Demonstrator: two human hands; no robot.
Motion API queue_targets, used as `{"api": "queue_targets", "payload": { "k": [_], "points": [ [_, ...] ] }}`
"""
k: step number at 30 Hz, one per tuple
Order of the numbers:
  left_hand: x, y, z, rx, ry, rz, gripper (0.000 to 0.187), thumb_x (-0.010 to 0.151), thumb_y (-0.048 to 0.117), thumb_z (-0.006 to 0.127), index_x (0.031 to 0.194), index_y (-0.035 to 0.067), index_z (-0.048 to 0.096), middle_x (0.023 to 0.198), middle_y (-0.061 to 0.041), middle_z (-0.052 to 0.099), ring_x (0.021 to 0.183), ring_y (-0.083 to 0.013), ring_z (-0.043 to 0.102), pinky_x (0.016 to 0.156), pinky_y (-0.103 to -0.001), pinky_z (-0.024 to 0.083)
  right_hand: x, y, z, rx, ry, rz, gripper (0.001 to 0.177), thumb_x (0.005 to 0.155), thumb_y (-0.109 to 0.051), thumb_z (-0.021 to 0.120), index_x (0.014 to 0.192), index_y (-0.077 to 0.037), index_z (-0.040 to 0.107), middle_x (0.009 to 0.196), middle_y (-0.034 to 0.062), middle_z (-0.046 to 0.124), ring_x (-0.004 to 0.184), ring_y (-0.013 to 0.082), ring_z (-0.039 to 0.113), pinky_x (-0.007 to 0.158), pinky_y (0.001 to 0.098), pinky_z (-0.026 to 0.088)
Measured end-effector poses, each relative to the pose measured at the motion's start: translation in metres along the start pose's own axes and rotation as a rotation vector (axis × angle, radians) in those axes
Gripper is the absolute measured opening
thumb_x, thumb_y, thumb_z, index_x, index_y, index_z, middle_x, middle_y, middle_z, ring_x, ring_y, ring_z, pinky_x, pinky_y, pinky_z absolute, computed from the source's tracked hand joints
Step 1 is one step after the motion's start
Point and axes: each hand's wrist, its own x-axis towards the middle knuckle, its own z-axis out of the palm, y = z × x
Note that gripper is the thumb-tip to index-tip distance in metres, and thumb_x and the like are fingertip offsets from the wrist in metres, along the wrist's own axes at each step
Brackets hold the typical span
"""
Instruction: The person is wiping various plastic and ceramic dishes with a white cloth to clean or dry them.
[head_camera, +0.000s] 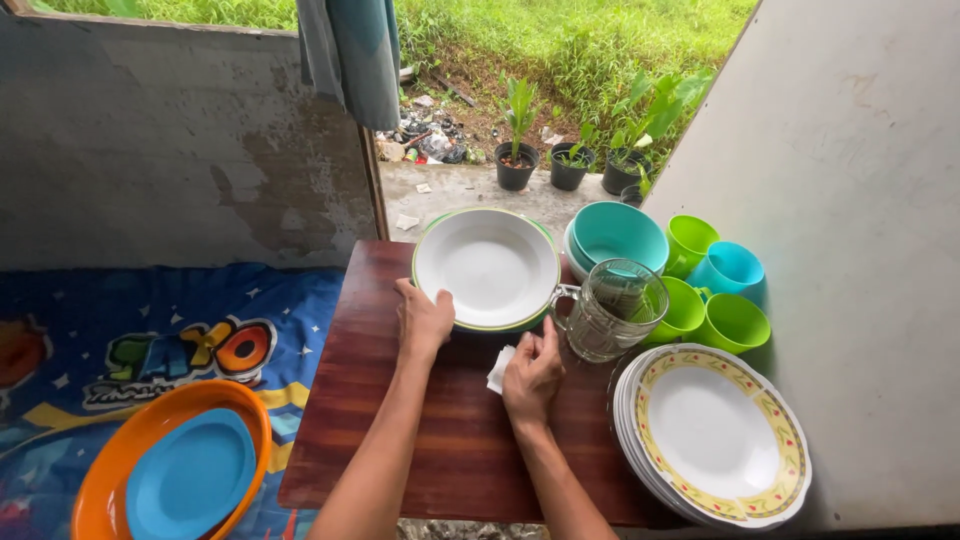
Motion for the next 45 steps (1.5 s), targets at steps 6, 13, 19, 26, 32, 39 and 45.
{"api": "queue_targets", "payload": {
  "k": [6, 13, 19, 26, 32, 39, 45],
  "points": [
    [0.064, -0.079, 0.054, 0.082, 0.218, 0.443, 0.082, 0.087, 0.025, 0.068, 0.149, -0.007, 0.025, 0.132, -0.04, 0.056, 0.12, -0.0555, 0.055, 0.103, -0.056, 0.044, -0.012, -0.007, -0.009, 0.053, -0.027, -0.103, 0.039, 0.099, -0.008, 0.058, 0.137, 0.001, 0.056, 0.074, 0.0158, 0.068, 0.064, 0.0265, 0.066, 0.064, 0.0405, 0.053],
    [0.035, -0.064, 0.028, 0.079, 0.089, 0.392, 0.073, 0.092, 0.03, 0.065, 0.15, 0.001, 0.032, 0.133, -0.033, 0.061, 0.122, -0.0512, 0.058, 0.103, -0.055, 0.046, -0.012, -0.012, -0.014, 0.152, -0.014, -0.18, 0.034, 0.099, -0.005, 0.056, 0.134, 0.0, 0.057, 0.075, 0.0122, 0.07, 0.065, 0.0238, 0.069, 0.064, 0.04, 0.055],
    [-0.011, -0.047, -0.024, 0.02, 0.014, 0.225, 0.078, 0.097, 0.04, 0.059, 0.151, -0.004, 0.024, 0.118, -0.023, 0.058, 0.099, -0.042, 0.062, 0.084, -0.05, 0.052, -0.021, -0.016, -0.015, 0.131, -0.011, -0.259, 0.034, 0.1, -0.006, 0.057, 0.134, 0.001, 0.058, 0.071, 0.0116, 0.066, 0.063, 0.0241, 0.067, 0.064, 0.0393, 0.053],
    [0.015, -0.149, -0.13, 0.134, 0.33, 0.379, 0.069, 0.098, 0.038, 0.064, 0.146, -0.006, 0.042, 0.1, -0.021, 0.071, 0.098, -0.0378, 0.068, 0.093, -0.049, 0.052, -0.125, -0.085, 0.055, 0.252, -0.416, -0.306, 0.027, 0.102, -0.012, 0.058, 0.126, -0.002, 0.063, 0.071, 0.0127, 0.068, 0.061, 0.0245, 0.069, 0.058, 0.039, 0.055],
    [0.02, -0.268, -0.27, 0.211, 0.525, 0.263, 0.059, 0.097, 0.031, 0.064, 0.141, -0.006, 0.049, 0.103, -0.023, 0.071, 0.105, -0.0414, 0.065, 0.094, -0.051, 0.05, -0.242, -0.135, 0.163, 0.29, -0.749, -0.489, 0.023, 0.098, -0.009, 0.06, 0.12, -0.005, 0.066, 0.082, 0.0216, 0.07, 0.072, 0.0374, 0.071, 0.065, 0.0448, 0.054],
    [0.064, -0.52, -0.295, 0.475, 0.518, -0.221, 0.041, 0.093, 0.03, 0.068, 0.114, -0.005, 0.066, 0.117, -0.03, 0.065, 0.116, -0.0467, 0.06, 0.1, -0.054, 0.05, -0.329, -0.054, 0.27, 0.041, -0.918, -0.282, 0.03, 0.09, -0.016, 0.062, 0.117, -0.004, 0.068, 0.088, 0.0242, 0.073, 0.085, 0.0419, 0.072, 0.075, 0.0488, 0.056],
    [0.044, -0.536, -0.298, 0.546, 0.526, -0.539, 0.047, 0.086, 0.034, 0.079, 0.113, -0.003, 0.065, 0.124, -0.026, 0.059, 0.113, -0.0447, 0.062, 0.088, -0.054, 0.057, -0.331, -0.009, 0.311, -0.126, -0.959, -0.111, 0.034, 0.089, -0.019, 0.063, 0.12, -0.004, 0.068, 0.088, 0.0225, 0.075, 0.087, 0.0404, 0.073, 0.081, 0.0484, 0.055]
  ]
}}
